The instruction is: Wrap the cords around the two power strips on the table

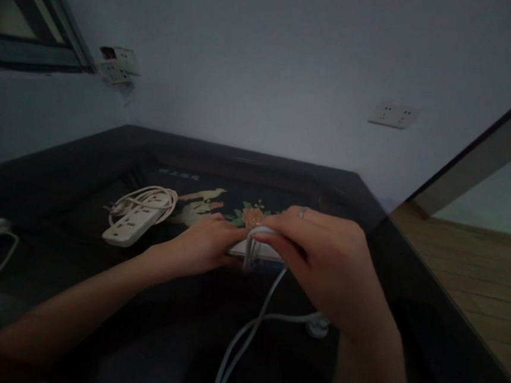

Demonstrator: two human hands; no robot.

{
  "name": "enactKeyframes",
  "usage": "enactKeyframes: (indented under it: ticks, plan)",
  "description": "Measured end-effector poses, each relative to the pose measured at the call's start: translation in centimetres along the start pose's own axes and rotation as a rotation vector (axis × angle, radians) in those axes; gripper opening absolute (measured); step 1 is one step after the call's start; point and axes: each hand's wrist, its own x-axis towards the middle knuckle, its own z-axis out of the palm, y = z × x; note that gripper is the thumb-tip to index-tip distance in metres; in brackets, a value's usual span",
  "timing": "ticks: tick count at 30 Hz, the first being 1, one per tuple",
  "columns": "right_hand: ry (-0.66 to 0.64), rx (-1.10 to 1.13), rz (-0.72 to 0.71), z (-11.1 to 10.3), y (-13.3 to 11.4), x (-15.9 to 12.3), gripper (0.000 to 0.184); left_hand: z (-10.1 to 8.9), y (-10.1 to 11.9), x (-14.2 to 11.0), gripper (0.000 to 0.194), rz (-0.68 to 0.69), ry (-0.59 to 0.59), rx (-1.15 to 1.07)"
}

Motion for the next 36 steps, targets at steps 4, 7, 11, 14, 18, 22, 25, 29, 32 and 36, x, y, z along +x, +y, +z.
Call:
enactKeyframes:
  ticks: [4, 7, 11, 14, 18, 22, 25, 29, 32, 36]
  plan:
    - [0.012, 0.079, 0.119, 0.4, 1.4, 0.2, 0.024, -0.6, 0.4, -0.5, 0.052, 0.122, -0.015, -0.097]
    - [0.014, 0.166, 0.186, 1.4, 2.2, 0.3, 0.019, -0.7, 0.6, -0.4, 0.054, 0.168, -0.059, -0.122]
    - [0.009, 0.279, 0.290, 3.0, 3.2, 0.6, 0.019, -0.4, 0.9, -0.1, 0.052, 0.155, -0.130, -0.065]
    - [0.013, 0.354, 0.378, 3.9, 4.3, 0.7, 0.019, -0.4, 0.9, -0.1, 0.046, 0.167, -0.129, -0.030]
    - [0.029, 0.483, 0.466, 4.9, 6.2, 0.5, 0.018, -0.9, 0.8, -0.3, 0.040, 0.200, -0.109, -0.014]
    - [0.088, 0.620, 0.544, 5.7, 7.7, 0.2, 0.016, -1.5, 0.9, -0.5, 0.033, 0.212, -0.089, -0.005]
    - [0.059, 0.745, 0.617, 6.2, 8.1, 0.1, 0.017, -1.7, 1.2, -0.5, 0.034, 0.253, -0.066, -0.028]
    - [-0.011, 0.928, 0.702, 6.4, 8.3, 0.2, 0.027, -2.2, 1.5, -0.6, 0.032, 0.230, 0.013, -0.045]
    - [-0.108, 1.010, 0.731, 6.5, 8.3, 0.5, 0.033, -3.0, 1.4, -0.9, 0.035, 0.212, 0.107, -0.136]
    - [-0.181, 0.985, 0.687, 6.9, 8.3, 0.6, 0.036, -4.1, 1.2, -1.5, 0.039, 0.049, 0.245, -0.303]
